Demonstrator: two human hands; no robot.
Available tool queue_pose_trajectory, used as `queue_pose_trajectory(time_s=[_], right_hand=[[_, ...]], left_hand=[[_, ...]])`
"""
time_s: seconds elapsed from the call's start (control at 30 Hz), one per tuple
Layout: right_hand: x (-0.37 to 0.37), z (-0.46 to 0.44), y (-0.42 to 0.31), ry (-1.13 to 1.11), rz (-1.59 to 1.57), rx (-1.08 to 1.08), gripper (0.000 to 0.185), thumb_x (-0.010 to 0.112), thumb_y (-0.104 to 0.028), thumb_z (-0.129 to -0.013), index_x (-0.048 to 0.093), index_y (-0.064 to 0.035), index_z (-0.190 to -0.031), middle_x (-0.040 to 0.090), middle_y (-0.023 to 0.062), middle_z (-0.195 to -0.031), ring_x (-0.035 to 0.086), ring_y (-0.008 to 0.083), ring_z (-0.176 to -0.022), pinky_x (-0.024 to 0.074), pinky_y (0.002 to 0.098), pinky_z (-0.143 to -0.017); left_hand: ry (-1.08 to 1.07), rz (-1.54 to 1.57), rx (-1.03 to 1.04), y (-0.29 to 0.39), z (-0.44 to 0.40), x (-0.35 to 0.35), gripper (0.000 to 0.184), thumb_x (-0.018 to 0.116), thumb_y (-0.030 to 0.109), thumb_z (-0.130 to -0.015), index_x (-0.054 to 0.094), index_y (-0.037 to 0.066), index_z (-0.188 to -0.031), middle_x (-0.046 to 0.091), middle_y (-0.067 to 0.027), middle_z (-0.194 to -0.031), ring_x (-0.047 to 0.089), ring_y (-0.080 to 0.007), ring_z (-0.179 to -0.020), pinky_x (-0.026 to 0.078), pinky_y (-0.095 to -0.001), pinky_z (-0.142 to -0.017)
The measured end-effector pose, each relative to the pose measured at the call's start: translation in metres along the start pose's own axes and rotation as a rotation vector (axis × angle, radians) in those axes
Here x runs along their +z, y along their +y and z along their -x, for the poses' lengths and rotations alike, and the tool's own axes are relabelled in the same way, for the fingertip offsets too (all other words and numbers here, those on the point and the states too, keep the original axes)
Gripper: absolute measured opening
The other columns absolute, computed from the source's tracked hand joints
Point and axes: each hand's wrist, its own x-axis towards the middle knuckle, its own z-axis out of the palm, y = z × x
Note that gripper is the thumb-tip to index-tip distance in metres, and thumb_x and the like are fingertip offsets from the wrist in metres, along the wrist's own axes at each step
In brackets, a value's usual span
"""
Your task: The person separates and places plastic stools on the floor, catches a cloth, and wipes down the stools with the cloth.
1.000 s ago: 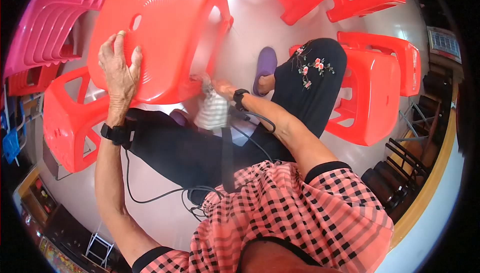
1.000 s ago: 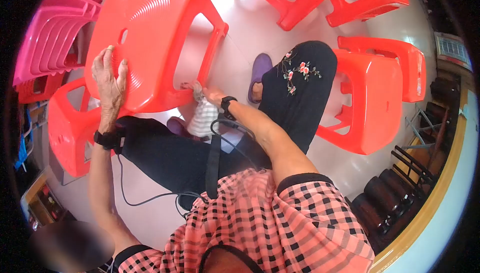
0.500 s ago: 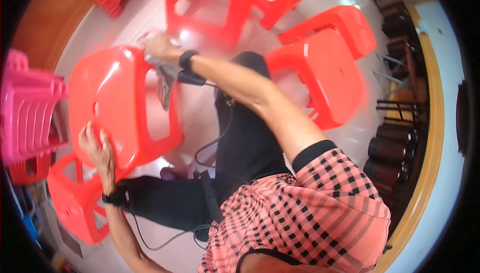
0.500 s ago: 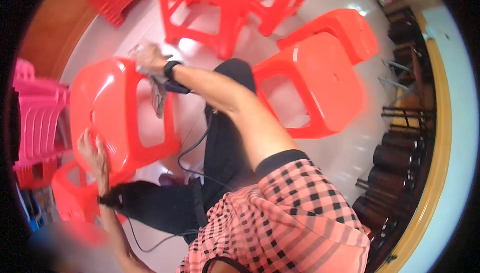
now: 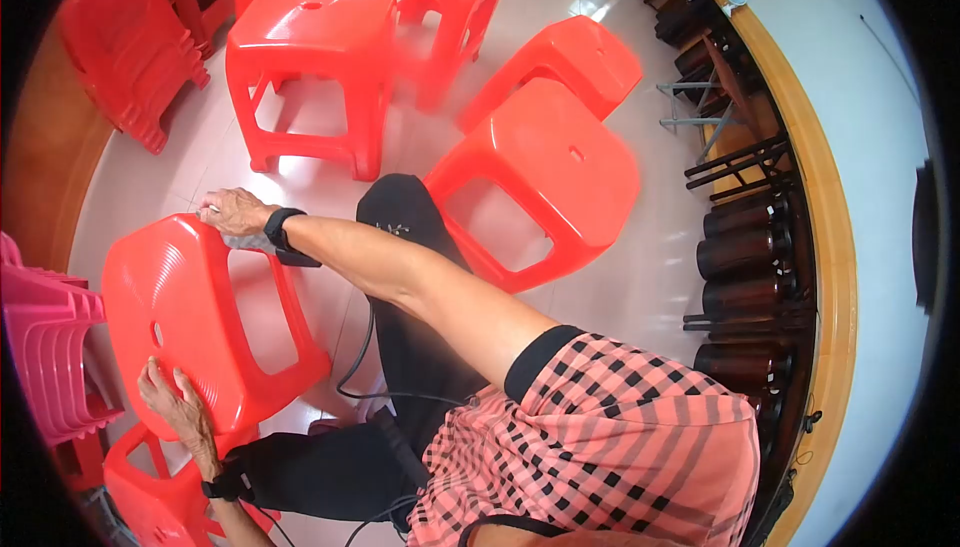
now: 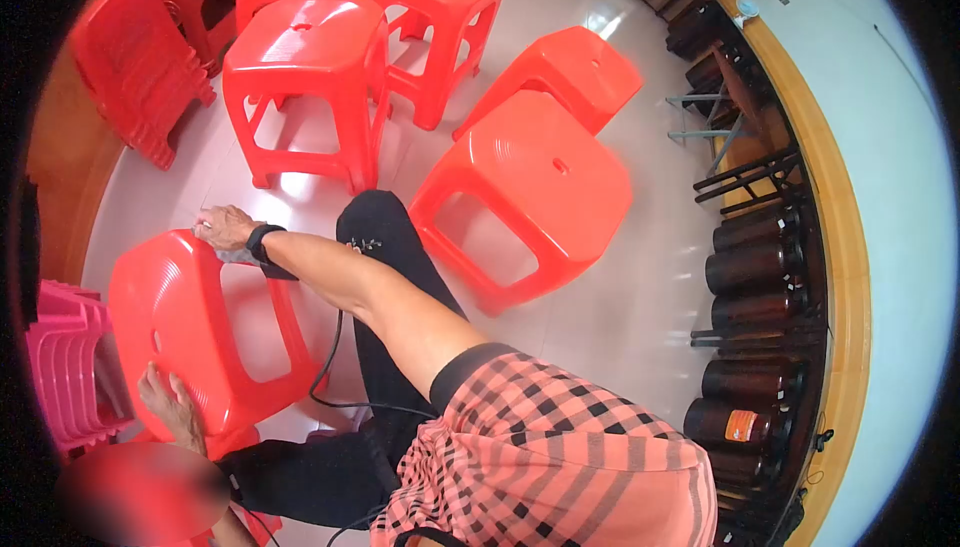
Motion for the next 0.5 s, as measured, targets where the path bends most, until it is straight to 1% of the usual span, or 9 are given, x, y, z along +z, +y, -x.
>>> queue_pose_trajectory(time_s=[0.07,0.13,0.17,0.23,0.33,0.43,0.5], right_hand=[[0.001,0.004,-0.003,0.048,-0.016,0.005,0.039,0.046,-0.036,-0.091,0.063,-0.0054,-0.108,0.064,0.0221,-0.105,0.060,0.0408,-0.099,0.0477,0.0470,-0.087],[-0.005,0.013,-0.015,0.024,-0.064,0.032,0.039,0.045,-0.036,-0.091,0.062,-0.0048,-0.108,0.064,0.0223,-0.104,0.060,0.0403,-0.098,0.0475,0.0465,-0.086],[-0.008,0.017,-0.024,0.012,-0.086,0.047,0.040,0.045,-0.036,-0.091,0.062,-0.0045,-0.107,0.064,0.0224,-0.103,0.060,0.0401,-0.098,0.0473,0.0463,-0.086],[0.003,0.018,-0.019,0.050,-0.106,0.054,0.038,0.047,-0.034,-0.091,0.062,-0.0031,-0.107,0.063,0.0210,-0.105,0.060,0.0387,-0.098,0.0474,0.0455,-0.086],[0.007,0.025,-0.018,0.080,-0.148,0.081,0.036,0.049,-0.033,-0.091,0.061,-0.0030,-0.108,0.062,0.0209,-0.107,0.060,0.0380,-0.099,0.0472,0.0452,-0.087],[0.011,0.030,-0.026,0.103,-0.175,0.096,0.035,0.050,-0.031,-0.092,0.061,-0.0028,-0.109,0.061,0.0214,-0.110,0.060,0.0375,-0.101,0.0469,0.0447,-0.088],[0.014,0.036,-0.028,0.124,-0.177,0.102,0.035,0.050,-0.031,-0.092,0.060,-0.0028,-0.109,0.061,0.0220,-0.111,0.059,0.0374,-0.102,0.0467,0.0443,-0.089]], left_hand=[[-0.001,0.002,-0.009,0.002,0.000,-0.002,0.042,0.054,0.015,-0.091,0.048,-0.001,-0.129,0.048,-0.0207,-0.122,0.044,-0.0382,-0.117,0.034,-0.0493,-0.100],[0.007,0.020,-0.003,0.002,0.000,-0.004,0.043,0.055,0.014,-0.089,0.047,-0.001,-0.129,0.048,-0.0208,-0.122,0.044,-0.0381,-0.118,0.034,-0.0490,-0.100],[0.038,0.022,0.024,0.000,-0.001,-0.004,0.043,0.055,0.013,-0.088,0.048,-0.002,-0.128,0.049,-0.0212,-0.120,0.045,-0.0384,-0.115,0.036,-0.0485,-0.099],[0.096,0.022,0.083,-0.007,-0.004,-0.005,0.042,0.056,0.012,-0.087,0.049,-0.004,-0.125,0.050,-0.0220,-0.114,0.048,-0.0391,-0.109,0.038,-0.0475,-0.095],[0.103,0.015,0.105,-0.016,-0.006,-0.008,0.043,0.056,0.011,-0.085,0.049,-0.004,-0.125,0.049,-0.0224,-0.115,0.048,-0.0397,-0.110,0.038,-0.0476,-0.096],[-0.005,0.039,0.056,-0.034,-0.007,-0.009,0.048,0.057,0.011,-0.086,0.046,-0.001,-0.131,0.045,-0.0212,-0.127,0.042,-0.0385,-0.121,0.033,-0.0486,-0.104],[0.006,0.047,0.072,-0.038,-0.005,-0.009,0.048,0.056,0.010,-0.085,0.046,-0.001,-0.131,0.044,-0.0214,-0.128,0.041,-0.0385,-0.122,0.032,-0.0482,-0.105]])
